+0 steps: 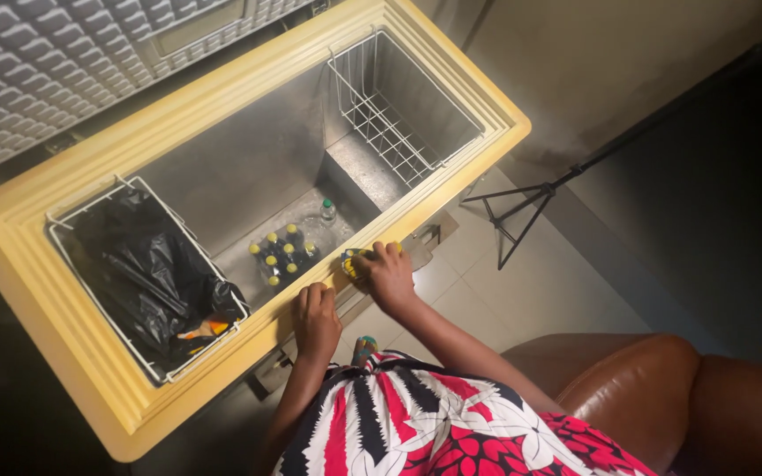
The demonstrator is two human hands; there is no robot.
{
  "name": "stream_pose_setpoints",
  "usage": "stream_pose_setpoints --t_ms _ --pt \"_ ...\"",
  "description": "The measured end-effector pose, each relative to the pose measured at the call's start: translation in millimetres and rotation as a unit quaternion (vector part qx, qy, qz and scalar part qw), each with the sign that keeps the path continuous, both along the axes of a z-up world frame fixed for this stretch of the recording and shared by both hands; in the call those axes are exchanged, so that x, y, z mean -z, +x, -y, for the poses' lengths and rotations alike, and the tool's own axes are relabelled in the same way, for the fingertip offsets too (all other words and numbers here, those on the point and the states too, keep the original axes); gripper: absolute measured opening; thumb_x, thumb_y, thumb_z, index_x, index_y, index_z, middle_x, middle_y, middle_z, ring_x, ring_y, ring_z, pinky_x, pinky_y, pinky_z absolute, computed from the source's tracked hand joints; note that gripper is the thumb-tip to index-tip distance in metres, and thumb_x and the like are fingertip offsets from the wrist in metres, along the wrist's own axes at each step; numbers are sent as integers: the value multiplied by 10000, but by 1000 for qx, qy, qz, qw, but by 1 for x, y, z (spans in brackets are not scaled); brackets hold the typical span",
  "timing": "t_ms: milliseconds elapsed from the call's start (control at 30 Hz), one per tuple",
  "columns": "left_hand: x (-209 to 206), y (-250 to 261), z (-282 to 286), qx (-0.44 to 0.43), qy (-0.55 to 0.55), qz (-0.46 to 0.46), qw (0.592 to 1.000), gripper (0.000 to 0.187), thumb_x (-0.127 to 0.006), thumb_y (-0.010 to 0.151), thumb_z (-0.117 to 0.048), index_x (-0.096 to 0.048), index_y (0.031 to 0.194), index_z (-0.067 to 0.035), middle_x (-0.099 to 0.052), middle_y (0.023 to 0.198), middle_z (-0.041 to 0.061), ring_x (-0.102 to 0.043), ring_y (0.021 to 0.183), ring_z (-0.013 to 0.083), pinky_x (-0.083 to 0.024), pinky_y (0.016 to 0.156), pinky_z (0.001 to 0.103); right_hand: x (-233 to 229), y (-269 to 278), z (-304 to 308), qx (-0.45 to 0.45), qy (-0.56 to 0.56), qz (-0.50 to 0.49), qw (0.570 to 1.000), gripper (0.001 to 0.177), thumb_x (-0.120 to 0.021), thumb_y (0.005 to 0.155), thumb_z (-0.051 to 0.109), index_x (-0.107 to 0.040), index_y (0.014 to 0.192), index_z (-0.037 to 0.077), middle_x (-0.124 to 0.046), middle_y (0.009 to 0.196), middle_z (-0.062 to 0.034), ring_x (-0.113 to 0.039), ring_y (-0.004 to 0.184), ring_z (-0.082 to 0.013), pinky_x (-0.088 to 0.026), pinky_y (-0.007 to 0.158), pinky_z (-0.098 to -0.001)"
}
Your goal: Cleaning the rim and interior of a chest freezer using a cloth.
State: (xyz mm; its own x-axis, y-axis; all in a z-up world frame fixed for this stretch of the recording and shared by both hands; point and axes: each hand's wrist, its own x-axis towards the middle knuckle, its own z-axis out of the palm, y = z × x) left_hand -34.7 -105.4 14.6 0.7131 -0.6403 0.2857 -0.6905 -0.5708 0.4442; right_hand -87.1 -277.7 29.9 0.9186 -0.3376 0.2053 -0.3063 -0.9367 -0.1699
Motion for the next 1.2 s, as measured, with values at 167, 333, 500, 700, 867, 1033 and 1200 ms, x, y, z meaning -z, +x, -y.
stream_pose_setpoints --t_ms 167,333,500,700,867,1033,1200 --pt "7 1 -9 30 -40 -36 998 247 -676 775 44 -691 1018 4 -614 1138 116 -584 1140 324 -487 959 443 4 9 24 2 -31 5 999 333 -808 728 440 -809 1038 315 -593 965 -56 -565 965 -291 -458 754 -444" --pt "31 2 -27 71 -77 -50 993 243 -660 810 44 -689 1051 33 -630 1294 141 -547 1295 372 -467 1061 442 -4 19 41 21 -48 -9 999 391 -832 705 496 -818 1049 312 -600 946 -53 -559 973 -268 -432 756 -441" --pt "34 8 -51 100 -65 -61 991 264 -656 800 39 -696 1061 27 -627 1319 144 -539 1305 380 -464 1054 446 -31 35 36 23 -68 -25 997 280 -830 599 312 -822 879 301 -623 964 -9 -562 1017 -264 -407 811 -433" --pt "23 25 -79 81 -67 -34 994 186 -673 815 11 -692 1000 8 -651 1256 128 -564 1248 366 -455 1043 471 16 44 51 2 -41 -12 999 315 -800 640 219 -810 944 299 -668 991 47 -571 1002 -232 -415 865 -429" --pt "11 38 -97 88 -77 -39 992 207 -686 797 17 -692 1004 4 -655 1227 128 -574 1217 354 -461 1028 467 10 47 27 18 -52 -66 996 390 -809 609 231 -782 996 274 -671 1007 34 -572 1033 -241 -415 874 -414" --pt "16 47 -110 88 -71 -34 993 215 -701 773 5 -701 988 -8 -666 1200 112 -585 1193 340 -466 997 466 28 49 -4 3 -84 -110 990 359 -803 697 268 -769 1054 287 -652 1047 41 -553 1099 -226 -408 907 -428" --pt "21 51 -122 94 -71 -52 992 201 -688 819 1 -706 1020 -5 -666 1174 109 -593 1184 332 -472 973 458 32 53 -52 -33 -94 -140 985 451 -802 673 450 -772 1089 277 -641 1118 -34 -509 1148 -289 -375 927 -529"
